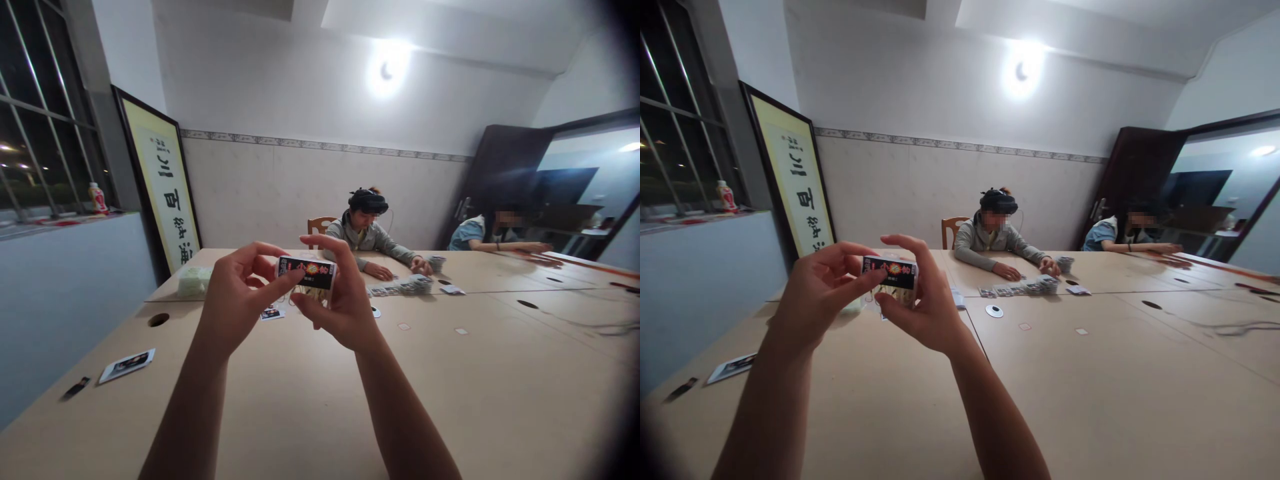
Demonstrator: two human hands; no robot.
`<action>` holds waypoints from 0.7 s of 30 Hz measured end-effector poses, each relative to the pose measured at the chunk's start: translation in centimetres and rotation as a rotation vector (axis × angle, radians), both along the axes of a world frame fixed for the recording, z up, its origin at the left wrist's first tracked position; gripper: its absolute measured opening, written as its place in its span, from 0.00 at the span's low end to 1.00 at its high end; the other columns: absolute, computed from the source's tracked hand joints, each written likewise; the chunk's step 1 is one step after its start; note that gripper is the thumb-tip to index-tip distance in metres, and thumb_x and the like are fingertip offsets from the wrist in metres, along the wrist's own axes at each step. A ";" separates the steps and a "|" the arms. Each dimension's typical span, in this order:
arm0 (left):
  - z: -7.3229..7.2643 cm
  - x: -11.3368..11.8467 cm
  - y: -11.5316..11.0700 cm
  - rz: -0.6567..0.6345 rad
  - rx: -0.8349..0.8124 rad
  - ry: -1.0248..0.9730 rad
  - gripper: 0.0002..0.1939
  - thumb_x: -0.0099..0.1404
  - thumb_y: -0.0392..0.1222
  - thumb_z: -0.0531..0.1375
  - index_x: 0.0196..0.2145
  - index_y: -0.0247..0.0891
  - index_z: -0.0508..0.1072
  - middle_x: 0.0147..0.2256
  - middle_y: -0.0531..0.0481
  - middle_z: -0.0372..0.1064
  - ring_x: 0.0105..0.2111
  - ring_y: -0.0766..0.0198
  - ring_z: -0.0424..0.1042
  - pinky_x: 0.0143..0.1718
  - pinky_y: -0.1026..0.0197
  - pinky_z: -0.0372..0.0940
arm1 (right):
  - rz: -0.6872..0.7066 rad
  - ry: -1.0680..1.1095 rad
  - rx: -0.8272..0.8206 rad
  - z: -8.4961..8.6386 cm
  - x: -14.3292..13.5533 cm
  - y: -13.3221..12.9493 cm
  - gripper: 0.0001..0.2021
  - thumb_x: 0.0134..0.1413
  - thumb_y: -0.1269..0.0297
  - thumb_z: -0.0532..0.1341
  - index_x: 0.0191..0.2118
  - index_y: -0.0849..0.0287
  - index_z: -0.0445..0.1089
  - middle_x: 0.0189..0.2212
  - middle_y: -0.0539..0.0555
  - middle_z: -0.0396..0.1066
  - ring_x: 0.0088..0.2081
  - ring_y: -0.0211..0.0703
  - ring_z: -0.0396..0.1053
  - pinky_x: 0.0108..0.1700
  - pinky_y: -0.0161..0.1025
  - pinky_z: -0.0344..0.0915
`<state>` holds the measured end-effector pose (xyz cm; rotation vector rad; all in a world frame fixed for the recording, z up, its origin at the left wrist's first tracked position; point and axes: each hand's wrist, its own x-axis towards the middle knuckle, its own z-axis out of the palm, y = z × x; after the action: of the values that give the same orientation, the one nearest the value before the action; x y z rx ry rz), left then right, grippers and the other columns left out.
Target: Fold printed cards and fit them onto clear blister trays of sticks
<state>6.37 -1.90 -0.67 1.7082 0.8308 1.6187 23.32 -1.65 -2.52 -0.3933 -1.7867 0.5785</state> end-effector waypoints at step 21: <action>0.1 -2.2 2.1 -0.249 -0.200 -0.072 0.16 0.47 0.44 0.76 0.35 0.42 0.84 0.29 0.50 0.78 0.28 0.65 0.74 0.31 0.64 0.69 | 0.216 0.017 -0.239 0.2 0.5 1.8 0.33 0.52 0.61 0.71 0.59 0.48 0.56 0.27 0.43 0.71 0.15 0.30 0.63 0.14 0.30 0.64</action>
<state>4.15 0.21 -0.57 1.5368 0.6894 1.3741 23.78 0.10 -2.33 -0.3580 -1.7609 0.9503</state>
